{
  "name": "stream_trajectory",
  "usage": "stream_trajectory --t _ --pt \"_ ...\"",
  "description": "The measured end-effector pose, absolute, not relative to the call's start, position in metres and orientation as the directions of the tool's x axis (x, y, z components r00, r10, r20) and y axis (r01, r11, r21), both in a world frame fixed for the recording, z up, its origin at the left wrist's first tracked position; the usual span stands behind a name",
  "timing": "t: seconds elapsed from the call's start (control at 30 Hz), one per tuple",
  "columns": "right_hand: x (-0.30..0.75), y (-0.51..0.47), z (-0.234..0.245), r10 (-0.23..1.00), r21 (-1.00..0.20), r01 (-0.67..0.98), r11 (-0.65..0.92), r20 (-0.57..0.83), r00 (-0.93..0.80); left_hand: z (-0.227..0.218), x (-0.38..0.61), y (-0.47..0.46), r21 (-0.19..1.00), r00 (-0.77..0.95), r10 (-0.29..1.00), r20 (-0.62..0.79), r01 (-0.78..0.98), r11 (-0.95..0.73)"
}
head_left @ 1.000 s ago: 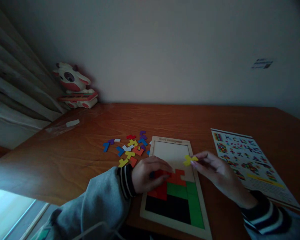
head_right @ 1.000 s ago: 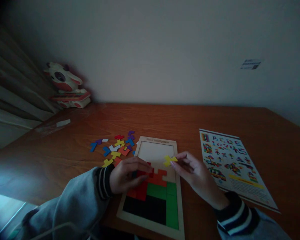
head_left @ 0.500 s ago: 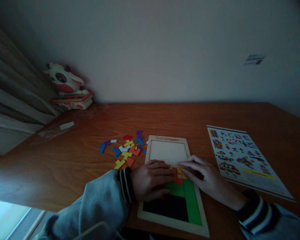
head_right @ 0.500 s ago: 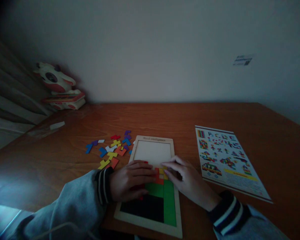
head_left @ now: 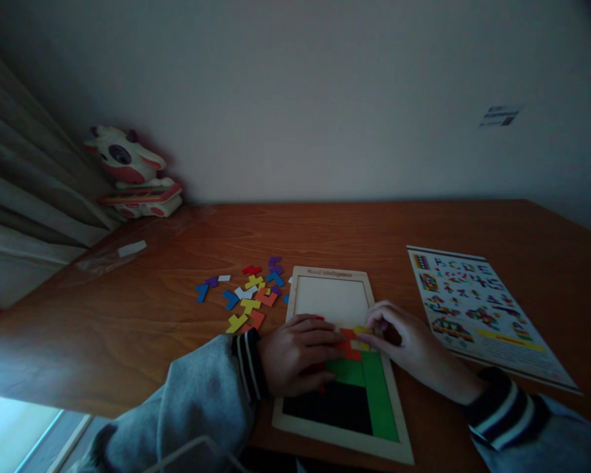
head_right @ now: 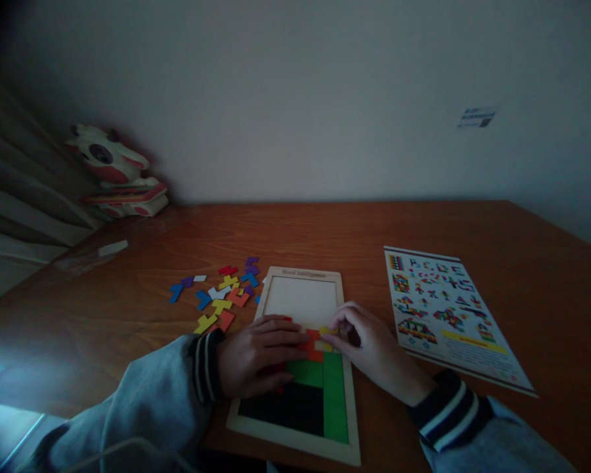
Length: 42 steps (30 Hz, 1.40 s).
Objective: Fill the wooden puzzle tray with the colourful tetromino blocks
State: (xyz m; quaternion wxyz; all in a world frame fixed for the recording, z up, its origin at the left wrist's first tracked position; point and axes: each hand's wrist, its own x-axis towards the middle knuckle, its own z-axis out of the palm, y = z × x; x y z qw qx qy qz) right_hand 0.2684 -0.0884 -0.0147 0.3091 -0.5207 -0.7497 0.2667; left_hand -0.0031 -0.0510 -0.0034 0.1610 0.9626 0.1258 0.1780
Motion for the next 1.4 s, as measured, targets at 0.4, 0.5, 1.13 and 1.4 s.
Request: stream_trajectory --t 0.4,0.5,1.13,1.4 --pt "0.264 -0.086 -0.011 0.92 -0.555 0.735 0.389 0.273 -0.28 -0.005 -0.004 -0.051 0.348 0.908 0.301 0.29 0.193 -0.917" --pt "0.27 -0.085 -0.006 0.909 -0.585 0.7 0.411 0.199 -0.367 -0.005 -0.004 -0.051 0.349 0.908 0.306 0.285 0.199 -0.916" --pt "0.261 -0.093 0.003 0.992 -0.849 0.519 0.102 0.047 -0.117 -0.002 -0.003 -0.051 0.369 0.908 0.305 0.285 0.19 -0.91" --pt "0.251 -0.103 -0.013 0.94 -0.552 0.776 0.306 0.306 -0.153 -0.005 -0.004 -0.051 0.361 0.907 0.312 0.282 0.201 -0.911"
